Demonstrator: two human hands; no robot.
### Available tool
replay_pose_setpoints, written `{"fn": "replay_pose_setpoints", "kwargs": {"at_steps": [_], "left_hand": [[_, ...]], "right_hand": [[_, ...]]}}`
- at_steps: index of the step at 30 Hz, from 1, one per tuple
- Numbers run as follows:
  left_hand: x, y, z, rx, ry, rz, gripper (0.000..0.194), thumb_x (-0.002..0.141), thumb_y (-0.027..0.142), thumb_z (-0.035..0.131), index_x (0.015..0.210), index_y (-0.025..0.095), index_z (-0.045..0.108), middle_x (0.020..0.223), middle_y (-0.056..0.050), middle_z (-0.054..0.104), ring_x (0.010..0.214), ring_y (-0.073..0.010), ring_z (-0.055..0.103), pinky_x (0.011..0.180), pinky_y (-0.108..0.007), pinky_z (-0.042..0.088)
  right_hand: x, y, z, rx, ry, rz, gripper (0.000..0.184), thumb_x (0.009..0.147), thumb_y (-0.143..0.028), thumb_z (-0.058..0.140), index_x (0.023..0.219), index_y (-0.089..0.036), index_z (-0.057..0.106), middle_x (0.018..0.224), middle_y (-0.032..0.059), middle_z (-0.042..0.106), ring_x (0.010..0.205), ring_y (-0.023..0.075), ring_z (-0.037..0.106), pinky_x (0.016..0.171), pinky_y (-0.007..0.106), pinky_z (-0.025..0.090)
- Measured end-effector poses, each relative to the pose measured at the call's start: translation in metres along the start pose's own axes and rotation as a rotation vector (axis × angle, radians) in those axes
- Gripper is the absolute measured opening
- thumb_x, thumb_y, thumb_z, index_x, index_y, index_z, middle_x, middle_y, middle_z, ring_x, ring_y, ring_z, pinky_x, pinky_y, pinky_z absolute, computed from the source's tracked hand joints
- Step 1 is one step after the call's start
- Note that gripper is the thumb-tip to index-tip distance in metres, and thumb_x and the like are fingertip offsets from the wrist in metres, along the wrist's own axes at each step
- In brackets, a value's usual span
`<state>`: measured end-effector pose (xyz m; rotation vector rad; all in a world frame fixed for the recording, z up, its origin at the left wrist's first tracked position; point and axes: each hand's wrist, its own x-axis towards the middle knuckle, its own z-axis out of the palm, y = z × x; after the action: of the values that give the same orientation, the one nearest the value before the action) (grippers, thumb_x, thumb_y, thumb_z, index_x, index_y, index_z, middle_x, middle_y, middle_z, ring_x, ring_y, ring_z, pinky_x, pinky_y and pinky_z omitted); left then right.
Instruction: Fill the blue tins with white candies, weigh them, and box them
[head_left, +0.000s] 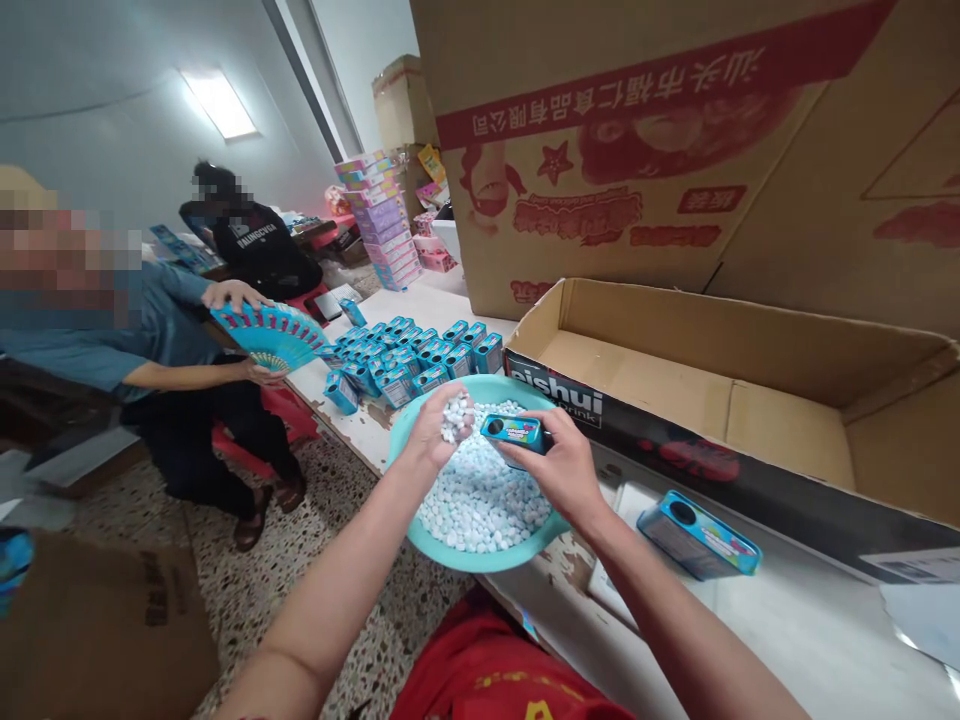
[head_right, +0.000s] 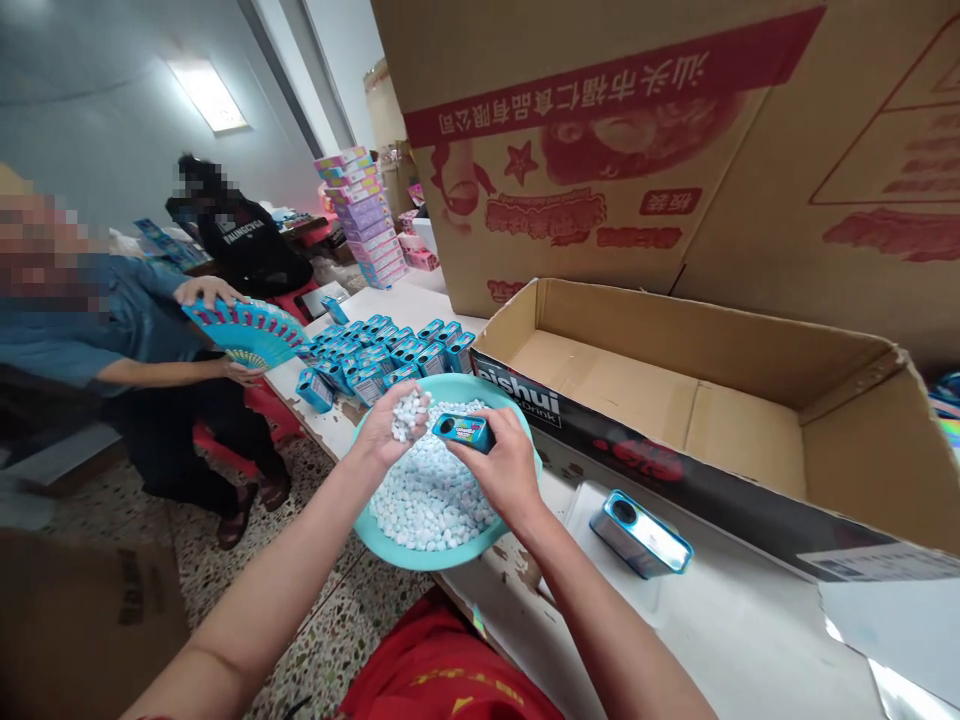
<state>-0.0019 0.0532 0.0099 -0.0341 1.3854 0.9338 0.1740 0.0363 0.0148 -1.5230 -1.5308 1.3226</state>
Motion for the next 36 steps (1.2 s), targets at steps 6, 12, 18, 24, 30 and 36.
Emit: {"fn": "replay_pose_setpoints", "kwargs": {"at_steps": [6, 12, 18, 24, 30, 36], "left_hand": [[0.002, 0.005, 0.025, -0.219, 0.052, 0.175, 0.036, 0.058, 0.035, 0.076, 0.069, 0.016, 0.047, 0.056, 0.002, 0.056, 0.048, -0.0109, 0.055, 0.046, -0.021, 0.044], [0.001, 0.004, 0.03, -0.124, 0.105, 0.299, 0.038, 0.054, 0.038, 0.078, 0.068, 0.015, 0.051, 0.061, 0.001, 0.059, 0.047, -0.011, 0.056, 0.044, -0.021, 0.044], [0.0, 0.004, 0.029, -0.088, 0.096, 0.293, 0.04, 0.054, 0.038, 0.077, 0.077, 0.016, 0.053, 0.056, 0.004, 0.056, 0.044, -0.0102, 0.053, 0.043, -0.02, 0.042], [0.003, -0.003, 0.027, -0.06, 0.07, 0.317, 0.044, 0.055, 0.04, 0.081, 0.077, 0.017, 0.051, 0.062, 0.003, 0.059, 0.049, -0.011, 0.056, 0.046, -0.021, 0.045], [0.001, -0.001, 0.034, -0.115, 0.082, 0.392, 0.048, 0.055, 0.044, 0.083, 0.064, 0.016, 0.045, 0.056, 0.004, 0.053, 0.047, -0.0091, 0.052, 0.045, -0.021, 0.044], [0.001, 0.002, 0.037, -0.124, 0.126, 0.361, 0.047, 0.054, 0.044, 0.083, 0.066, 0.016, 0.047, 0.057, 0.004, 0.052, 0.046, -0.0084, 0.051, 0.044, -0.02, 0.043]], "right_hand": [[-0.002, -0.003, 0.019, -0.129, -0.111, -0.045, 0.029, 0.07, -0.027, 0.079, 0.093, -0.019, 0.063, 0.09, 0.0032, 0.059, 0.086, 0.0215, 0.057, 0.074, 0.032, 0.043], [0.002, -0.009, 0.017, -0.14, -0.097, 0.021, 0.03, 0.068, -0.026, 0.081, 0.093, -0.02, 0.065, 0.09, 0.0016, 0.058, 0.085, 0.0206, 0.057, 0.071, 0.03, 0.041], [0.005, -0.008, 0.015, -0.092, -0.093, 0.058, 0.031, 0.067, -0.025, 0.083, 0.092, -0.02, 0.066, 0.088, 0.0004, 0.059, 0.084, 0.0193, 0.057, 0.071, 0.029, 0.041], [0.005, -0.004, 0.019, -0.108, -0.093, 0.073, 0.034, 0.065, -0.025, 0.085, 0.094, -0.02, 0.067, 0.087, 0.0002, 0.059, 0.083, 0.019, 0.057, 0.07, 0.029, 0.04], [0.007, -0.013, 0.017, -0.128, -0.12, 0.051, 0.033, 0.065, -0.023, 0.085, 0.092, -0.021, 0.067, 0.087, 0.0004, 0.059, 0.082, 0.0192, 0.057, 0.069, 0.028, 0.04], [0.009, -0.018, 0.012, -0.161, -0.106, 0.051, 0.032, 0.063, -0.022, 0.085, 0.09, -0.021, 0.067, 0.083, -0.0002, 0.058, 0.079, 0.0186, 0.056, 0.067, 0.027, 0.039]]}}
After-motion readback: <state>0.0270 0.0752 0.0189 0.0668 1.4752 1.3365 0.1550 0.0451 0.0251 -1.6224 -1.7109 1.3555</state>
